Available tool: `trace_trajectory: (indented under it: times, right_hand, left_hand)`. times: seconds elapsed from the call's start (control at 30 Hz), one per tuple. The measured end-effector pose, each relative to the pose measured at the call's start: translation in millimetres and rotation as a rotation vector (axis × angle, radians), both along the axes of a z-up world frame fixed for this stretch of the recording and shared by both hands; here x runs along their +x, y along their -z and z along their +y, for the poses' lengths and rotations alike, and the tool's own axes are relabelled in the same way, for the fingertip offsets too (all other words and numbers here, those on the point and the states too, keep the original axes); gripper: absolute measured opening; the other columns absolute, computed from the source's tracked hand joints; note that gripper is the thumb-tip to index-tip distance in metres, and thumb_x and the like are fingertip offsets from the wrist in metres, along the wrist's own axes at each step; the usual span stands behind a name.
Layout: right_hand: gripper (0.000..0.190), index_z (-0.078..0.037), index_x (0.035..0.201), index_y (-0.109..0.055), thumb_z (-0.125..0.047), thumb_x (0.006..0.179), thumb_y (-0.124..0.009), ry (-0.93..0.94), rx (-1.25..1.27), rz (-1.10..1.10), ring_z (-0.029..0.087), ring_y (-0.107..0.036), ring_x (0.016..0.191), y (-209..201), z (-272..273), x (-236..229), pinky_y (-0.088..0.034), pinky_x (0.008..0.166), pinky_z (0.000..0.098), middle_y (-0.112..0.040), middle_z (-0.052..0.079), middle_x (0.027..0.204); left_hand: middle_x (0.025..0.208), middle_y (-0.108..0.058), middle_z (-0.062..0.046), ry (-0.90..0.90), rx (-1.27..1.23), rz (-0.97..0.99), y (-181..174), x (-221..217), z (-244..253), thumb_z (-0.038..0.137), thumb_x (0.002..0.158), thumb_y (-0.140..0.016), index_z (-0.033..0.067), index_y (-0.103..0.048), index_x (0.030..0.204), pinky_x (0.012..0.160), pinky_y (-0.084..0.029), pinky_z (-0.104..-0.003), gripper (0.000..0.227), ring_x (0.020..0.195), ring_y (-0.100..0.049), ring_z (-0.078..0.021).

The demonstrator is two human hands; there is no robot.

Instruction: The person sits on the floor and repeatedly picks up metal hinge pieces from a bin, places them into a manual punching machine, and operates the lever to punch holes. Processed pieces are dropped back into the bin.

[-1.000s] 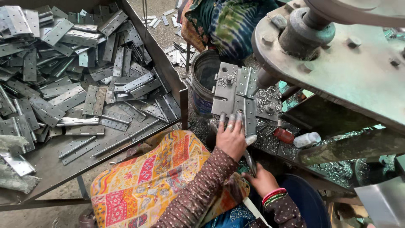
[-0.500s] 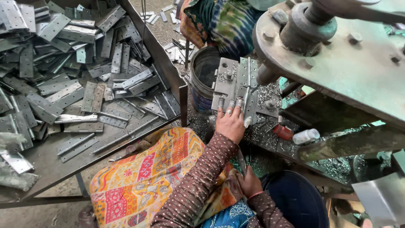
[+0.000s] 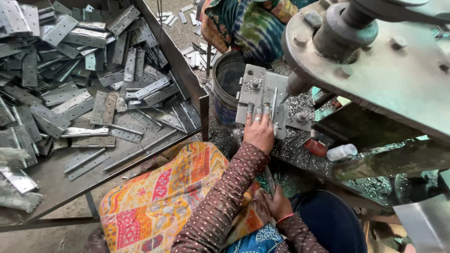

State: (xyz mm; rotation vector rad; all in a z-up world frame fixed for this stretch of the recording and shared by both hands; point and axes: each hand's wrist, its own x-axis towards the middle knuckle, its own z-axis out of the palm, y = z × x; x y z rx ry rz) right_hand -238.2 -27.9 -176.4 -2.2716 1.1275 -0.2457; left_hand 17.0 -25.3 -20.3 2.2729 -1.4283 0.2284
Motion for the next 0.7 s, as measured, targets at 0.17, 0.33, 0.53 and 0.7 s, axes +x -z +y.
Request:
trace_trajectory:
  times: [0.17, 0.33, 0.53, 0.7]
  right_hand:
    - [0.054, 0.0, 0.098, -0.06, -0.049, 0.08, -0.075, -0.06, 0.06, 0.251, 0.045, -0.07, 0.078, -11, -9, -12, -0.056, 0.067, 0.051, -0.071, 0.025, 0.08]
    - [0.05, -0.001, 0.104, -0.059, -0.045, 0.083, -0.072, -0.006, 0.008, 0.173, 0.044, -0.072, 0.075, -7, -7, -10, -0.056, 0.066, 0.0506, -0.071, 0.025, 0.081]
    - [0.051, -0.002, 0.113, -0.052, -0.038, 0.084, -0.072, -0.047, 0.093, 0.148, 0.043, -0.071, 0.074, 0, -5, -2, -0.056, 0.063, 0.0494, -0.071, 0.024, 0.083]
    - [0.051, -0.004, 0.101, -0.056, -0.05, 0.085, -0.073, -0.105, 0.023, 0.263, 0.042, -0.072, 0.076, 4, -6, -18, -0.056, 0.065, 0.0487, -0.071, 0.023, 0.078]
  left_hand:
    - [0.134, -0.064, -0.013, -0.009, 0.058, -0.088, -1, 9, -24, 0.016, 0.094, -0.054, 0.0049, -0.073, 0.108, 0.122, -0.029, -0.056, 0.026, 0.125, -0.06, -0.0271]
    - [0.133, -0.064, -0.015, 0.008, 0.057, 0.003, -2, 16, -41, 0.014, 0.096, -0.053, 0.004, -0.073, 0.113, 0.116, -0.028, -0.058, 0.028, 0.121, -0.06, -0.0305]
    - [0.131, -0.064, -0.012, 0.026, 0.006, -0.028, -4, 15, -21, 0.015, 0.092, -0.056, 0.0056, -0.074, 0.104, 0.118, -0.029, -0.057, 0.024, 0.124, -0.059, -0.0285]
    - [0.141, -0.063, -0.012, -0.015, -0.064, 0.032, -2, 32, -40, 0.014, 0.1, -0.052, 0.0042, -0.074, 0.115, 0.12, -0.026, -0.056, 0.028, 0.13, -0.057, -0.0281]
